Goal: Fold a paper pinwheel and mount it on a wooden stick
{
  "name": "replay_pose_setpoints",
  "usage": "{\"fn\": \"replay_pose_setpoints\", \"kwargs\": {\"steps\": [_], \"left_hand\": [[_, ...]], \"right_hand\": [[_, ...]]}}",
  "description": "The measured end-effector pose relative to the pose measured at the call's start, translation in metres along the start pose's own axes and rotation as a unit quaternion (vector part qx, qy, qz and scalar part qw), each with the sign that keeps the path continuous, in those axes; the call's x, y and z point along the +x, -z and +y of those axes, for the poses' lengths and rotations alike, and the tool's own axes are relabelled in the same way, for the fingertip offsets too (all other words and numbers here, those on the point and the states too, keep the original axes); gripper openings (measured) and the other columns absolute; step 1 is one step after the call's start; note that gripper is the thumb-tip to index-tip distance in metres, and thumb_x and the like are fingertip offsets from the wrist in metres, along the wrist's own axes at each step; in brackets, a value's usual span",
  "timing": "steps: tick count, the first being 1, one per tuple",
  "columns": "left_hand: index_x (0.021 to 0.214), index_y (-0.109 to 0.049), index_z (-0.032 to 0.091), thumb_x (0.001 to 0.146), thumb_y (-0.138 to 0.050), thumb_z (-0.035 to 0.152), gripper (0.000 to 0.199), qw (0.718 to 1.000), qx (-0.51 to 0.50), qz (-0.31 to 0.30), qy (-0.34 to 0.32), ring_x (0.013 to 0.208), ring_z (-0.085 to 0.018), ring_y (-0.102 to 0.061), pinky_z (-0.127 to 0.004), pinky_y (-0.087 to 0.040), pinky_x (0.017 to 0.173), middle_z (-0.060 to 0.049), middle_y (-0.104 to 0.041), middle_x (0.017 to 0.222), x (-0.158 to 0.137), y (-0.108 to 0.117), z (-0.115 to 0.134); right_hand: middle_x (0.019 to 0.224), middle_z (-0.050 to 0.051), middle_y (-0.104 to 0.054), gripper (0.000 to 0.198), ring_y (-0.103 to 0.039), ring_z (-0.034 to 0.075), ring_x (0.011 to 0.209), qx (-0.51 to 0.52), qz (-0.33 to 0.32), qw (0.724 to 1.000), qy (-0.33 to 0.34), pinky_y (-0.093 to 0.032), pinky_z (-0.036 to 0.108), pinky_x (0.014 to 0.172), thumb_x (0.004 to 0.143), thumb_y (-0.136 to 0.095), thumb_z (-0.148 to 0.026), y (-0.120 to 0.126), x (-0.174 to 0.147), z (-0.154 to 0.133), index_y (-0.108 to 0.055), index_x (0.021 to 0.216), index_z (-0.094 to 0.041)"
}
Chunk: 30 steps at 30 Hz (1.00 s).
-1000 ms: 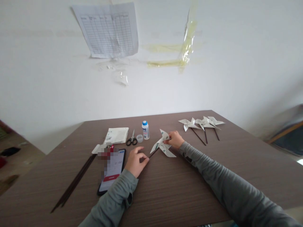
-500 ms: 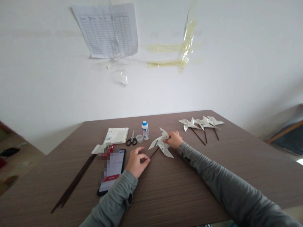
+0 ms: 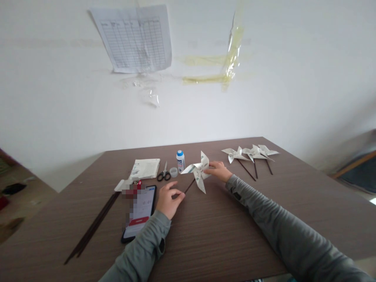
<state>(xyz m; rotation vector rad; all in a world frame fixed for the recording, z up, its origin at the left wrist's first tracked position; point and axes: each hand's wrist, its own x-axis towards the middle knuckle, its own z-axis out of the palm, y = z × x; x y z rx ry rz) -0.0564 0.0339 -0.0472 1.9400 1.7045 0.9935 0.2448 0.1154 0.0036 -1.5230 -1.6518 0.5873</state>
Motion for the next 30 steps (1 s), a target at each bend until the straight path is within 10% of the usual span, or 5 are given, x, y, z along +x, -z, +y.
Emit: {"fn": "replay_pose_setpoints", "kwargs": {"steps": [9, 18, 30], "left_hand": [[0.082, -0.101, 0.029, 0.093, -0.100, 0.026, 0.012, 0.991, -0.070, 0.097, 0.056, 0.153, -0.045, -0.088, -0.067, -0.063, 0.144, -0.015, -0.098, 0.152, 0.005, -0.026, 0.011], [0.092, -0.104, 0.028, 0.098, -0.095, 0.039, 0.015, 0.979, -0.151, 0.104, 0.086, 0.151, -0.041, -0.089, -0.058, -0.065, 0.142, -0.015, -0.097, 0.154, 0.015, -0.042, 0.026], [0.095, -0.106, 0.031, 0.095, -0.103, 0.032, 0.004, 0.987, -0.118, 0.079, 0.068, 0.157, -0.043, -0.085, -0.067, -0.059, 0.148, -0.015, -0.096, 0.156, 0.018, -0.069, 0.041]], "right_hand": [[0.133, 0.017, -0.082, 0.029, -0.068, 0.047, 0.141, -0.040, 0.196, 0.978, 0.065, -0.059, 0.070, 0.126, 0.096, -0.095, -0.049, -0.006, -0.028, 0.012, -0.085, 0.112, -0.027], [0.137, 0.017, -0.086, 0.012, -0.068, 0.048, 0.156, -0.064, -0.005, 0.998, -0.022, -0.062, 0.058, 0.131, 0.108, -0.099, -0.040, -0.016, -0.059, -0.005, -0.104, 0.101, -0.031], [0.141, 0.015, -0.088, 0.013, -0.074, 0.045, 0.159, -0.042, -0.030, 0.996, -0.076, -0.061, 0.053, 0.136, 0.106, -0.102, -0.044, -0.013, -0.056, -0.018, -0.107, 0.111, -0.032]]}}
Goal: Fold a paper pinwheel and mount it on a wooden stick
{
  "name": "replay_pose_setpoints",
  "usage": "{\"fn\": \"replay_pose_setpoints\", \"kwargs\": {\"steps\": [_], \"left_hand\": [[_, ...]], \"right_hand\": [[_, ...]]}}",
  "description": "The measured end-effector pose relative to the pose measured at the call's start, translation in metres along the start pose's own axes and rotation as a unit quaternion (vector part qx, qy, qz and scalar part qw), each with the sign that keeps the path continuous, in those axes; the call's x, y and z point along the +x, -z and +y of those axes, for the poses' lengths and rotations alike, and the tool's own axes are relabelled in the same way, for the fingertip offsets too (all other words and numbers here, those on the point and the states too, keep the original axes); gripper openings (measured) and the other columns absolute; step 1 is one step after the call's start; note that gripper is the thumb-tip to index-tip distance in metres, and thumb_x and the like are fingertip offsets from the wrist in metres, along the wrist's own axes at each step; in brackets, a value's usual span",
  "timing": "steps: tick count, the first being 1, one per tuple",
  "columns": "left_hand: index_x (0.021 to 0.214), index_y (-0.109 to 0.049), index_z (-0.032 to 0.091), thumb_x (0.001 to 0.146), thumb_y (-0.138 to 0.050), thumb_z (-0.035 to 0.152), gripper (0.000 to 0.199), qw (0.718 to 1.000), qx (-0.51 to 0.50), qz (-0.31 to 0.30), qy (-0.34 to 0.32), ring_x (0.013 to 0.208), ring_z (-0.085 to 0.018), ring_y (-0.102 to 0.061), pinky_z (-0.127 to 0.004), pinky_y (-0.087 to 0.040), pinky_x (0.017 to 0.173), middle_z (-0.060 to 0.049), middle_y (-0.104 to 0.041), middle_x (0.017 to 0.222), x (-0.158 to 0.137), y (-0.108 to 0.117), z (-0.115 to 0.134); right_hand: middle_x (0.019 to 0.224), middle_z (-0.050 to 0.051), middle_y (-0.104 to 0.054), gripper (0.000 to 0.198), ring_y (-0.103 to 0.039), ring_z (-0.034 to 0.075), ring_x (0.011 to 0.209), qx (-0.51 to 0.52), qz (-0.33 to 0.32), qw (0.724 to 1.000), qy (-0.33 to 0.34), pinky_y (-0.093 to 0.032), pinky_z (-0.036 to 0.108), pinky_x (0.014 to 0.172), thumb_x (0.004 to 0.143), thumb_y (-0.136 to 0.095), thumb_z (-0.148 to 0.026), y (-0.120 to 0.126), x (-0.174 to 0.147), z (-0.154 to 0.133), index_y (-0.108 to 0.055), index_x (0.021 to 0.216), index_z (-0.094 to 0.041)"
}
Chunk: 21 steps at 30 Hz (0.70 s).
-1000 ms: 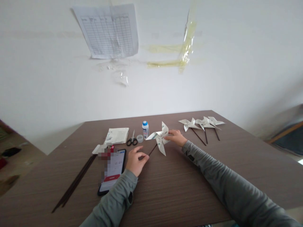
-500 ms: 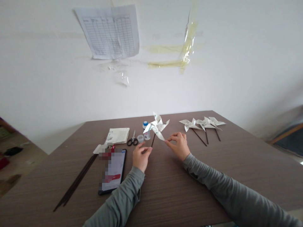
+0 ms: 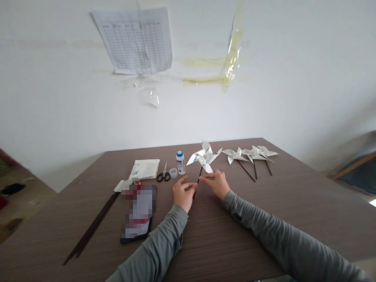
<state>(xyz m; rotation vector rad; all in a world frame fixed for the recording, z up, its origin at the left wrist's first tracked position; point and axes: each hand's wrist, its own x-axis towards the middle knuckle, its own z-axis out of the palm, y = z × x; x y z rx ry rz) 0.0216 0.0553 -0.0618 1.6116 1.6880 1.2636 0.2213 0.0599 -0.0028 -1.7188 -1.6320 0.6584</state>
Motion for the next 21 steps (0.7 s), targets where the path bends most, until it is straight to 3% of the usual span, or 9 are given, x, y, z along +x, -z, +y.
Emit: {"fn": "replay_pose_setpoints", "kwargs": {"steps": [7, 13, 18, 21], "left_hand": [[0.103, -0.108, 0.032, 0.099, -0.103, 0.032, 0.006, 0.998, 0.058, -0.026, -0.026, 0.157, -0.044, -0.085, -0.067, -0.061, 0.147, -0.015, -0.095, 0.160, 0.000, 0.004, 0.003], [0.112, -0.109, 0.035, 0.108, -0.094, 0.029, 0.017, 0.987, 0.135, -0.074, -0.052, 0.159, -0.045, -0.081, -0.072, -0.062, 0.144, -0.014, -0.094, 0.161, -0.006, 0.010, 0.005], [0.111, -0.109, 0.038, 0.101, -0.100, 0.028, 0.017, 0.979, 0.163, -0.101, -0.076, 0.157, -0.047, -0.081, -0.074, -0.062, 0.143, -0.013, -0.093, 0.161, -0.012, 0.017, 0.006], [0.119, -0.108, 0.040, 0.098, -0.102, 0.030, 0.024, 0.968, 0.179, -0.139, -0.105, 0.160, -0.048, -0.079, -0.075, -0.061, 0.145, -0.014, -0.092, 0.164, -0.014, 0.025, 0.005]], "right_hand": [[0.146, 0.015, -0.088, 0.016, -0.072, 0.047, 0.162, -0.029, -0.002, 1.000, 0.007, -0.063, 0.057, 0.136, 0.106, -0.099, -0.045, 0.000, 0.007, 0.006, -0.105, 0.113, -0.031], [0.150, 0.015, -0.086, 0.010, -0.062, 0.052, 0.171, -0.062, 0.000, 0.998, -0.005, -0.059, 0.068, 0.139, 0.105, -0.099, -0.041, 0.020, 0.020, 0.018, -0.104, 0.105, -0.032], [0.147, 0.017, -0.088, 0.008, -0.060, 0.057, 0.167, -0.129, -0.017, 0.991, 0.008, -0.055, 0.080, 0.138, 0.101, -0.101, -0.035, 0.039, 0.031, 0.030, -0.102, 0.095, -0.031], [0.150, 0.017, -0.088, 0.012, -0.056, 0.059, 0.172, -0.152, -0.026, 0.988, 0.009, -0.048, 0.087, 0.142, 0.099, -0.101, -0.031, 0.043, 0.033, 0.032, -0.099, 0.088, -0.031]]}}
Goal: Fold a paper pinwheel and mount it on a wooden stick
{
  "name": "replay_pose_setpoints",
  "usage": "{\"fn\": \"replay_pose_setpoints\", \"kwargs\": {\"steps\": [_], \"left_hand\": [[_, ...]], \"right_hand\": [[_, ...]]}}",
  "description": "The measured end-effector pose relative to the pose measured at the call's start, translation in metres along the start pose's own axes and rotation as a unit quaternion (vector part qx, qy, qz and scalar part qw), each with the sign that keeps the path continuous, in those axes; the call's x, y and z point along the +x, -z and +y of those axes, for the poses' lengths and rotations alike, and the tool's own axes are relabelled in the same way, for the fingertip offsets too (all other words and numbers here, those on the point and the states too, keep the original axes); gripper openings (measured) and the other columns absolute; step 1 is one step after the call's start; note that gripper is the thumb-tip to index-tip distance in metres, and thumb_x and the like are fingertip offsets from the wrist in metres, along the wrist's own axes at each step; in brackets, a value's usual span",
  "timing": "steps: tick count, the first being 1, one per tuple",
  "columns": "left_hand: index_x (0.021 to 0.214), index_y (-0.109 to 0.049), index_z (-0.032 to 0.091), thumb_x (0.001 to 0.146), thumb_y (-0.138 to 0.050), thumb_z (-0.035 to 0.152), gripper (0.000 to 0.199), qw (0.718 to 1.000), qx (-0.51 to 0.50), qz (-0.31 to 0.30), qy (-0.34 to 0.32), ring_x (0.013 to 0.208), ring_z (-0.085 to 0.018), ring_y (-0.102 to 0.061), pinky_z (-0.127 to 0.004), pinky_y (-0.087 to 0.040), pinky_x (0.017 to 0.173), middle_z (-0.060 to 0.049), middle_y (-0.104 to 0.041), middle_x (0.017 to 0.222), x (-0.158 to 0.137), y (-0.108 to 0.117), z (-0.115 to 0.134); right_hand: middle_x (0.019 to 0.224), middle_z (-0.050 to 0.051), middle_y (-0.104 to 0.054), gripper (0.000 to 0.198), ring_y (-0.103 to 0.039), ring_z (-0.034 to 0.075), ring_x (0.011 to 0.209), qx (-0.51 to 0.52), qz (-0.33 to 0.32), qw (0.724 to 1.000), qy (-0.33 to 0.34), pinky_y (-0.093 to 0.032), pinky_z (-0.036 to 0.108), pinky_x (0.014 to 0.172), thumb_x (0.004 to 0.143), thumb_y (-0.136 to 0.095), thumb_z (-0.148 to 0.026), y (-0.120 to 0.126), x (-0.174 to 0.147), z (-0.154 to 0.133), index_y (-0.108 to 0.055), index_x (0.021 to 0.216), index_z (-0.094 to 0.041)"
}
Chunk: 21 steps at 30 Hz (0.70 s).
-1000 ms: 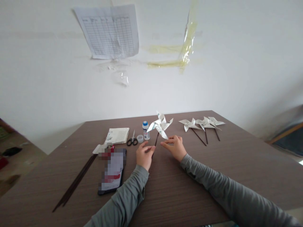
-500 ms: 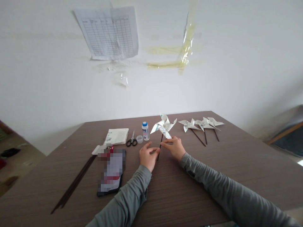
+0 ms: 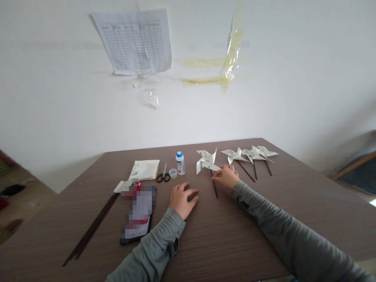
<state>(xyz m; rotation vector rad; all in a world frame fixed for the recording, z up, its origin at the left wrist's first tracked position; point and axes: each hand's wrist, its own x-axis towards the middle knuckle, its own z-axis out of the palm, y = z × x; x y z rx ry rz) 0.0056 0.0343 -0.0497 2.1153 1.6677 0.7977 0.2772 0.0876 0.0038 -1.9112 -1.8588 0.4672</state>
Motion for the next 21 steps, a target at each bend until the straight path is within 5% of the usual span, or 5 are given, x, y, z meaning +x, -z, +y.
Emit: {"fn": "replay_pose_setpoints", "kwargs": {"steps": [5, 12, 21], "left_hand": [[0.137, -0.106, 0.041, 0.100, -0.100, 0.032, 0.039, 0.998, 0.017, -0.032, -0.041, 0.167, -0.049, -0.075, -0.078, -0.058, 0.147, -0.015, -0.088, 0.173, -0.005, 0.006, -0.009], [0.139, -0.104, 0.043, 0.099, -0.100, 0.033, 0.042, 0.999, 0.016, -0.015, -0.049, 0.166, -0.048, -0.074, -0.079, -0.056, 0.149, -0.013, -0.088, 0.172, -0.009, 0.001, -0.017], [0.151, -0.101, 0.044, 0.107, -0.092, 0.036, 0.046, 0.996, 0.057, -0.043, -0.049, 0.172, -0.052, -0.070, -0.084, -0.053, 0.150, -0.014, -0.084, 0.180, -0.009, 0.003, -0.012]], "right_hand": [[0.159, 0.018, -0.085, 0.014, -0.049, 0.062, 0.180, -0.026, -0.010, 1.000, 0.000, -0.037, 0.098, 0.146, 0.097, -0.096, -0.022, -0.001, -0.004, -0.003, -0.095, 0.085, -0.028], [0.178, 0.014, -0.074, 0.022, -0.036, 0.055, 0.189, -0.092, 0.005, 0.995, 0.036, -0.027, 0.095, 0.152, 0.107, -0.091, -0.034, 0.003, -0.015, -0.003, -0.101, 0.126, -0.036], [0.188, 0.011, -0.072, 0.029, -0.034, 0.058, 0.193, -0.091, -0.025, 0.994, 0.051, -0.023, 0.098, 0.154, 0.109, -0.096, -0.032, 0.002, -0.018, 0.008, -0.105, 0.134, -0.045]]}}
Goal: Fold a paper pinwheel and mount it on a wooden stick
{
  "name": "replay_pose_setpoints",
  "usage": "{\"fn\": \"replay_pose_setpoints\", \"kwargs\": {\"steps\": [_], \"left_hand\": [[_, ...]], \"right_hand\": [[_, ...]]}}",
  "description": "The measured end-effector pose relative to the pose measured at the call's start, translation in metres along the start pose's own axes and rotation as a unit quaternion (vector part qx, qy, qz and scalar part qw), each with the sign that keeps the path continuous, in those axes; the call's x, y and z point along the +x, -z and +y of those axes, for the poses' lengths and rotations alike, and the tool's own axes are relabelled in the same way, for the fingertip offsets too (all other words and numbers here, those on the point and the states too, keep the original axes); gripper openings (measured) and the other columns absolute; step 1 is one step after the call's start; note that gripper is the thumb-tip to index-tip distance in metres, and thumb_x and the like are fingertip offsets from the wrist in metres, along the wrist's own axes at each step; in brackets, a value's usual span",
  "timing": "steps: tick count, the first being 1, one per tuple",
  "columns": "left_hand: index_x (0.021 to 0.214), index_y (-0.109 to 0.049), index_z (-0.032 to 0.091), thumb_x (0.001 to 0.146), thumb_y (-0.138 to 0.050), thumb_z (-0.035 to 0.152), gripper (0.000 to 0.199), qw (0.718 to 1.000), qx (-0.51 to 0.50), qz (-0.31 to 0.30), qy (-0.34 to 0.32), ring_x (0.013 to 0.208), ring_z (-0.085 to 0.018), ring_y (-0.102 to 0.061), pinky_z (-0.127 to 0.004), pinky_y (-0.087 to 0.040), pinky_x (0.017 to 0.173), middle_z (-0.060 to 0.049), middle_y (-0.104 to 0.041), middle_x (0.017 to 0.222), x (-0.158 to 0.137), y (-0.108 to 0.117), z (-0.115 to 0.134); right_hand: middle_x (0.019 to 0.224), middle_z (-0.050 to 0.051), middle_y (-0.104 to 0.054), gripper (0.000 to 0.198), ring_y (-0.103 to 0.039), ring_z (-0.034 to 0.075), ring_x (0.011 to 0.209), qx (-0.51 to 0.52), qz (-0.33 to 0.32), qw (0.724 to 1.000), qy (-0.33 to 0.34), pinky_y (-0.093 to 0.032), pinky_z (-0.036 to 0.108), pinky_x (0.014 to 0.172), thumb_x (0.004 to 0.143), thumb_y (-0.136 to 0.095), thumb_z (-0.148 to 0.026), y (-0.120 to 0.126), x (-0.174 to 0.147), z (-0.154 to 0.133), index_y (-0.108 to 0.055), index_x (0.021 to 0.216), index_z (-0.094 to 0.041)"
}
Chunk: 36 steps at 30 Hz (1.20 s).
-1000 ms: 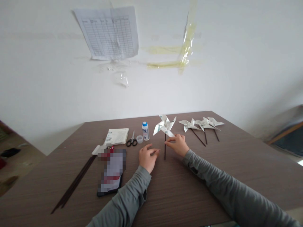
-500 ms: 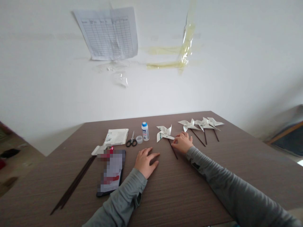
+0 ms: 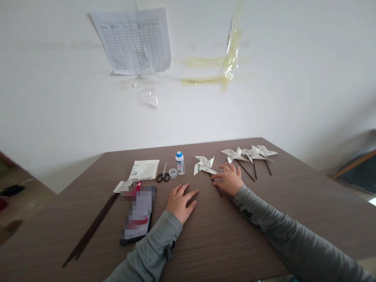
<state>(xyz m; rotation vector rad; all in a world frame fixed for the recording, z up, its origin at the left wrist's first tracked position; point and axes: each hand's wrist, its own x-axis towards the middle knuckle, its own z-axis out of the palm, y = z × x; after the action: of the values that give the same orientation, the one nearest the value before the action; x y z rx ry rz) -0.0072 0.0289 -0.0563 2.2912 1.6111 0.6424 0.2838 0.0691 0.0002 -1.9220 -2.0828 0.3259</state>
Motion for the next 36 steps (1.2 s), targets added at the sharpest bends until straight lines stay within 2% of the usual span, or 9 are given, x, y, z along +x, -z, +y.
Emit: {"fn": "replay_pose_setpoints", "kwargs": {"steps": [6, 12, 17, 23, 27, 32, 36], "left_hand": [[0.150, -0.101, 0.045, 0.107, -0.092, 0.034, 0.046, 1.000, 0.000, 0.005, 0.001, 0.171, -0.052, -0.070, -0.085, -0.053, 0.149, -0.013, -0.084, 0.181, -0.002, -0.003, -0.002], [0.151, -0.101, 0.046, 0.107, -0.095, 0.033, 0.046, 1.000, 0.011, 0.001, 0.004, 0.173, -0.051, -0.070, -0.084, -0.055, 0.149, -0.012, -0.084, 0.181, -0.004, -0.001, -0.002], [0.160, -0.097, 0.044, 0.113, -0.090, 0.035, 0.049, 0.999, 0.047, -0.021, -0.014, 0.173, -0.050, -0.070, -0.085, -0.055, 0.149, -0.013, -0.081, 0.185, -0.006, 0.002, -0.004], [0.165, -0.094, 0.045, 0.116, -0.088, 0.037, 0.050, 0.997, 0.072, -0.031, -0.025, 0.174, -0.050, -0.070, -0.084, -0.057, 0.148, -0.013, -0.079, 0.188, -0.007, 0.005, -0.005], [0.164, -0.095, 0.046, 0.116, -0.089, 0.037, 0.049, 0.997, 0.069, -0.023, -0.029, 0.174, -0.050, -0.071, -0.084, -0.058, 0.148, -0.013, -0.080, 0.187, -0.008, 0.003, -0.008], [0.161, -0.096, 0.047, 0.114, -0.092, 0.035, 0.048, 0.998, 0.057, -0.009, -0.027, 0.172, -0.049, -0.072, -0.084, -0.059, 0.147, -0.012, -0.081, 0.185, -0.008, -0.001, -0.009], [0.161, -0.096, 0.046, 0.114, -0.092, 0.035, 0.048, 0.998, 0.056, -0.012, -0.021, 0.174, -0.049, -0.071, -0.084, -0.057, 0.148, -0.012, -0.081, 0.186, -0.008, -0.001, -0.008]], "right_hand": [[0.182, 0.014, -0.076, 0.026, -0.041, 0.061, 0.189, 0.011, 0.030, 0.999, -0.031, -0.029, 0.101, 0.150, 0.106, -0.098, -0.029, 0.007, 0.005, 0.015, -0.106, 0.127, -0.041], [0.189, 0.017, -0.071, 0.030, -0.036, 0.065, 0.193, -0.013, 0.025, 0.997, -0.071, -0.027, 0.100, 0.151, 0.116, -0.087, -0.028, 0.015, 0.008, 0.031, -0.104, 0.140, -0.035], [0.191, 0.014, -0.071, 0.033, -0.037, 0.063, 0.194, -0.038, 0.025, 0.995, -0.086, -0.032, 0.103, 0.150, 0.120, -0.083, -0.035, 0.018, 0.011, 0.042, -0.101, 0.147, -0.039], [0.194, 0.013, -0.068, 0.036, -0.037, 0.061, 0.195, -0.049, 0.010, 0.994, -0.101, -0.031, 0.104, 0.150, 0.123, -0.079, -0.040, 0.020, 0.017, 0.058, -0.099, 0.153, -0.042], [0.189, 0.015, -0.072, 0.038, -0.041, 0.061, 0.192, -0.050, 0.024, 0.993, -0.101, -0.030, 0.108, 0.146, 0.121, -0.077, -0.040, 0.019, 0.020, 0.071, -0.099, 0.153, -0.040], [0.180, 0.021, -0.077, 0.038, -0.048, 0.066, 0.185, -0.045, 0.052, 0.994, -0.090, -0.042, 0.108, 0.139, 0.116, -0.080, -0.043, 0.014, 0.024, 0.084, -0.101, 0.146, -0.035], [0.179, 0.018, -0.078, 0.034, -0.047, 0.066, 0.186, -0.037, 0.063, 0.992, -0.101, -0.037, 0.110, 0.142, 0.115, -0.081, -0.042, 0.010, 0.026, 0.089, -0.102, 0.141, -0.037]]}}
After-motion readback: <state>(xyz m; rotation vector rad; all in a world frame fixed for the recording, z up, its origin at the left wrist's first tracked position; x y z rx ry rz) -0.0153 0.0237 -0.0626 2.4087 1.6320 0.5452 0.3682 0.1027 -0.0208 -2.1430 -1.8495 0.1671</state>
